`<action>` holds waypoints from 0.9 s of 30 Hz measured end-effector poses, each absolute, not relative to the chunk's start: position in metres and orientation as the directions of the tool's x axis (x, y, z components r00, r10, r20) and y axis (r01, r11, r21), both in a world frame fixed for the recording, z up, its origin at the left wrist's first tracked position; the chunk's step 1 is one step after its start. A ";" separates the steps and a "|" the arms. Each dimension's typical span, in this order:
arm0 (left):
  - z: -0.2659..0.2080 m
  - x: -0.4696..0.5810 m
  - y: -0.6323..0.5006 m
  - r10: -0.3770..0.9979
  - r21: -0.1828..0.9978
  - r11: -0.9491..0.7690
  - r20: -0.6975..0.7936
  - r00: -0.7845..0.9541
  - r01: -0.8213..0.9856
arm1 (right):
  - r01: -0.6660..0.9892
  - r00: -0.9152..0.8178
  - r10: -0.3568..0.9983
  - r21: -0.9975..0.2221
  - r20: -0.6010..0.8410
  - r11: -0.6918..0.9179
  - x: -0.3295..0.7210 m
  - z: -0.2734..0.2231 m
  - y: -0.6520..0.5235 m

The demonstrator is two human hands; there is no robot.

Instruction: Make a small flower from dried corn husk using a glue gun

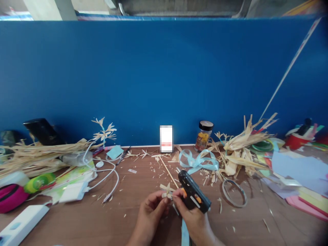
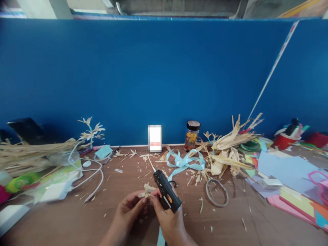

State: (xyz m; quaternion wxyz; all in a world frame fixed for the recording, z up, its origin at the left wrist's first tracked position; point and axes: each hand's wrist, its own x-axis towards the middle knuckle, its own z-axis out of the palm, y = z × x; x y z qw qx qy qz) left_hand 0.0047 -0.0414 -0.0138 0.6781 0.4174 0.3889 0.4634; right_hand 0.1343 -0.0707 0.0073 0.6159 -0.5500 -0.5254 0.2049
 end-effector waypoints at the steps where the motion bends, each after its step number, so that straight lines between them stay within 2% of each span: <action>1: -0.016 0.005 -0.041 0.954 0.925 0.213 -0.128 0.271 -0.315 | 0.325 0.362 0.833 -0.894 0.420 0.309 0.134 0.007 -0.071; 6: -0.018 0.004 -0.042 0.954 0.939 0.181 -0.095 0.284 -0.292 | 0.337 0.360 0.832 -0.890 0.422 0.306 0.133 0.008 -0.071; 11: -0.006 0.004 -0.043 0.952 0.938 0.244 -0.182 0.246 -0.247 | 0.337 0.388 0.809 -0.885 0.441 0.320 0.133 0.013 -0.070; 16: -0.002 0.004 -0.044 0.946 0.914 0.288 -0.226 0.231 -0.286 | 0.383 0.383 0.810 -0.874 0.444 0.298 0.135 0.010 -0.069; 21: -0.007 0.004 -0.043 0.916 0.872 0.352 -0.248 0.315 -0.339 | 0.381 0.377 0.827 -0.883 0.418 0.273 0.136 0.005 -0.069; 27: -0.004 0.006 -0.044 0.882 0.859 0.408 -0.283 0.377 -0.309 | 0.351 0.378 0.845 -0.903 0.378 0.247 0.137 0.006 -0.067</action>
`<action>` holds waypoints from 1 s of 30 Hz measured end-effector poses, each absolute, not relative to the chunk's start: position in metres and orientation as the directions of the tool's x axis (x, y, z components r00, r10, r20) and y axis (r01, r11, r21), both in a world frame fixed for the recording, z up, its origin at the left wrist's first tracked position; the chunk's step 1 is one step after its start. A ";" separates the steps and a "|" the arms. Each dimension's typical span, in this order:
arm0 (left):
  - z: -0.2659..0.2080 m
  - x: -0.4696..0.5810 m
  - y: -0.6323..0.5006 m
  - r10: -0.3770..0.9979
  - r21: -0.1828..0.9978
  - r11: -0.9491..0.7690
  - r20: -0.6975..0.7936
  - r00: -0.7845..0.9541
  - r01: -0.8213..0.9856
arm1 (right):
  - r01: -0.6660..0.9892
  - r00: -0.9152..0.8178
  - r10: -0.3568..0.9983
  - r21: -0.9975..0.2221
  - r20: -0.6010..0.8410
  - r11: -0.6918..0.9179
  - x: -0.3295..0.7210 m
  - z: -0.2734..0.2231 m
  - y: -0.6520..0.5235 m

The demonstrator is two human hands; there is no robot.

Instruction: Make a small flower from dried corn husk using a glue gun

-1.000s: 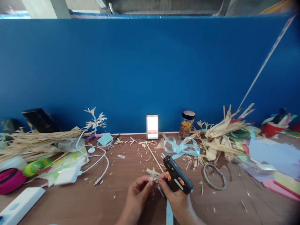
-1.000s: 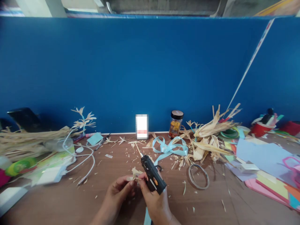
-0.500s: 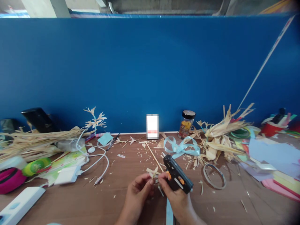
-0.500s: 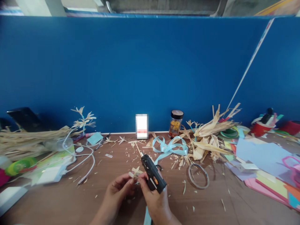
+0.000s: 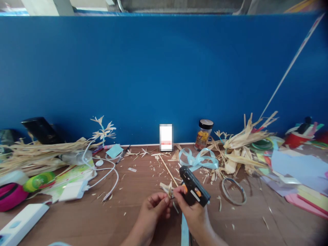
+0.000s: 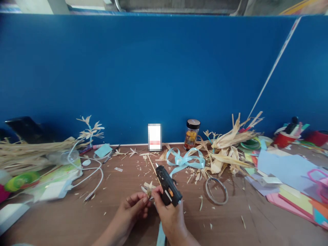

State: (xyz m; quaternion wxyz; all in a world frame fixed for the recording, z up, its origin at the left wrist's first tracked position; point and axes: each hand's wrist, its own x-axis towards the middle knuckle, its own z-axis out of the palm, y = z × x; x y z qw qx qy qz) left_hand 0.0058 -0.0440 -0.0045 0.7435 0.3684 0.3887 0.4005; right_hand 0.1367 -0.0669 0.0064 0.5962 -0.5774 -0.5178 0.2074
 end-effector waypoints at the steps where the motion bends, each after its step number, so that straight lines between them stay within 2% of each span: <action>1: -0.004 0.006 -0.044 0.878 0.857 0.416 -0.290 0.382 -0.306 | 0.348 0.377 0.847 -0.904 0.376 0.247 0.137 0.006 -0.067; 7: -0.003 0.004 -0.043 0.865 0.824 0.453 -0.314 0.392 -0.341 | 0.343 0.376 0.842 -0.902 0.387 0.261 0.136 0.005 -0.067; 13: -0.007 -0.002 -0.036 0.875 0.707 0.481 -0.352 0.332 -0.519 | 0.273 0.381 0.843 -0.917 0.380 0.290 0.140 0.002 -0.069; 18: -0.008 -0.007 -0.028 0.891 0.637 0.452 -0.362 0.275 -0.625 | 0.270 0.288 0.889 -0.921 0.356 0.281 0.141 -0.006 -0.075; 24: -0.008 -0.009 -0.024 0.891 0.562 0.452 -0.326 0.316 -0.693 | 0.215 0.200 0.891 -0.905 0.408 0.367 0.140 -0.004 -0.079; 30: -0.007 -0.012 -0.024 0.883 0.504 0.468 -0.302 0.359 -0.726 | 0.211 0.210 0.864 -0.884 0.458 0.417 0.140 -0.002 -0.079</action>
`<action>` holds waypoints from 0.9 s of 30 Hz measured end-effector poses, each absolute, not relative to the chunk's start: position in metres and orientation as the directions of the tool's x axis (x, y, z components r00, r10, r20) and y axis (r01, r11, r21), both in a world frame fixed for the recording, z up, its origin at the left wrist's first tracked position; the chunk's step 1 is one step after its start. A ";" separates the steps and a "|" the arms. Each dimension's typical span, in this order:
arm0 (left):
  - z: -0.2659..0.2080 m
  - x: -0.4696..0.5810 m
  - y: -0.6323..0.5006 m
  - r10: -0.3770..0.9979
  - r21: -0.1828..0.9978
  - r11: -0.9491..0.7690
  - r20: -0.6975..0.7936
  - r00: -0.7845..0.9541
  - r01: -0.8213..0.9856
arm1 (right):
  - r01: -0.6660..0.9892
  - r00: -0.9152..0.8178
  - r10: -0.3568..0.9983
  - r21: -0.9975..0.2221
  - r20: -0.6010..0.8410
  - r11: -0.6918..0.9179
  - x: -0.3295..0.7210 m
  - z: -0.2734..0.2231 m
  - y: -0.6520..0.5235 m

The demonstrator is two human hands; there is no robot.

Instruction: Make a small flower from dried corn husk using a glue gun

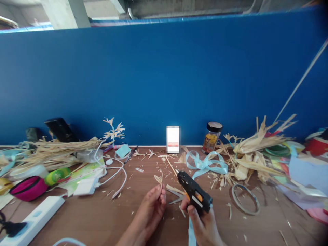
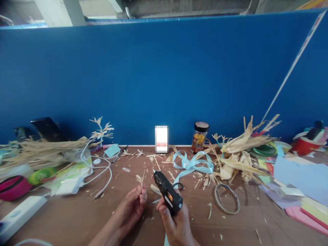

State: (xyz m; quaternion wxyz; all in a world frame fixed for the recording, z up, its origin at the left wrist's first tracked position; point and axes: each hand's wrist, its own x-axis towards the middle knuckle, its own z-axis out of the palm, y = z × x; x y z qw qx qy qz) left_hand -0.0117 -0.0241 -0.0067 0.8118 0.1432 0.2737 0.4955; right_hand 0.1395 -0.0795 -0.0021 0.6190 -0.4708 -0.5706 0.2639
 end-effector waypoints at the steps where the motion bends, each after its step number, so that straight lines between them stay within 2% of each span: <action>1: -0.006 -0.012 -0.024 0.881 0.490 0.472 -0.298 0.368 -0.733 | 0.207 0.217 0.860 -0.883 0.461 0.421 0.139 -0.003 -0.079; 6: -0.004 -0.012 -0.024 0.872 0.470 0.489 -0.292 0.393 -0.735 | 0.211 0.212 0.871 -0.891 0.443 0.402 0.139 -0.006 -0.080; 13: -0.008 -0.013 -0.019 0.904 0.527 0.408 -0.345 0.251 -0.746 | 0.266 0.100 0.892 -0.876 0.441 0.403 0.141 -0.003 -0.081; 18: -0.010 -0.014 -0.019 0.933 0.565 0.335 -0.313 0.180 -0.754 | 0.297 0.008 0.949 -0.906 0.316 0.300 0.140 0.000 -0.079; 20: -0.007 -0.014 -0.021 0.933 0.574 0.329 -0.320 0.165 -0.750 | 0.313 0.007 0.961 -0.913 0.278 0.262 0.139 0.000 -0.079; 27: -0.002 -0.011 -0.022 0.923 0.612 0.348 -0.357 0.145 -0.710 | 0.386 0.042 0.960 -0.891 0.277 0.240 0.138 0.004 -0.076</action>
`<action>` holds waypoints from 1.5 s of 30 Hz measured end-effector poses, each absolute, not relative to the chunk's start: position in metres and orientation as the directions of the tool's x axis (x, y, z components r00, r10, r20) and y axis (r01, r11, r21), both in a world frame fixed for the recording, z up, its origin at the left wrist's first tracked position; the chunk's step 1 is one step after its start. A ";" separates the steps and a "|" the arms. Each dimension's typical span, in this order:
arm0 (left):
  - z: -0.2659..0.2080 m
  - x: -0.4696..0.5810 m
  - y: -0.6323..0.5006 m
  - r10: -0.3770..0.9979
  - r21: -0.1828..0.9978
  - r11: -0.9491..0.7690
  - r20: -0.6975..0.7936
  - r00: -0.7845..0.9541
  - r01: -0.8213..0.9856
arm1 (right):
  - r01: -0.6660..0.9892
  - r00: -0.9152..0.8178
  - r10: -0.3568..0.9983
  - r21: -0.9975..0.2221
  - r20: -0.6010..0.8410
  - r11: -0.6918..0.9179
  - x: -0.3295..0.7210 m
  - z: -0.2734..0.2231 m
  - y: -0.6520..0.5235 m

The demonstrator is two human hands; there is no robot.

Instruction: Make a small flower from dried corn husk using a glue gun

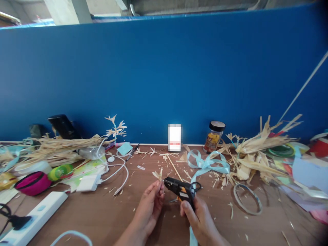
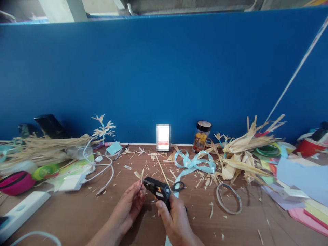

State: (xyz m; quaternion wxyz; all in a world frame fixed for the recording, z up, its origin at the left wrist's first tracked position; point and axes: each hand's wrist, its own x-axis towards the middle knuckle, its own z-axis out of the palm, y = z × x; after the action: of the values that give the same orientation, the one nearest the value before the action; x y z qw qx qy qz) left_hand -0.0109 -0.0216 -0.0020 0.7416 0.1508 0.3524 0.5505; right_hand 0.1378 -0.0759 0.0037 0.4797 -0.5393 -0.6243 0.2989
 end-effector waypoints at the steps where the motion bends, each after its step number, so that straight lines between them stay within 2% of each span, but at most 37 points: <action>1: -0.002 -0.011 -0.022 0.924 0.613 0.345 -0.355 0.141 -0.711 | 0.394 0.036 0.964 -0.890 0.264 0.229 0.138 0.003 -0.076; 8: -0.002 -0.010 -0.022 0.921 0.616 0.353 -0.362 0.145 -0.704 | 0.424 0.027 0.975 -0.886 0.219 0.188 0.139 0.000 -0.075; 21: -0.007 -0.011 -0.022 0.924 0.609 0.350 -0.348 0.157 -0.712 | 0.436 0.043 0.969 -0.878 0.242 0.199 0.138 -0.003 -0.074; 41: -0.004 -0.012 -0.022 0.938 0.678 0.309 -0.332 0.097 -0.667 | 0.464 0.044 0.970 -0.865 0.238 0.191 0.136 -0.002 -0.075; 45: -0.008 -0.013 -0.021 0.934 0.705 0.306 -0.354 0.056 -0.639 | 0.439 0.078 0.948 -0.865 0.307 0.244 0.139 -0.008 -0.078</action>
State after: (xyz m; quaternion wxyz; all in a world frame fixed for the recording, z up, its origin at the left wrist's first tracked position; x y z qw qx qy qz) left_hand -0.0134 -0.0211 -0.0075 0.7030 0.1845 0.3987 0.5593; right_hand 0.1395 -0.0776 -0.0078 0.4808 -0.5550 -0.6251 0.2648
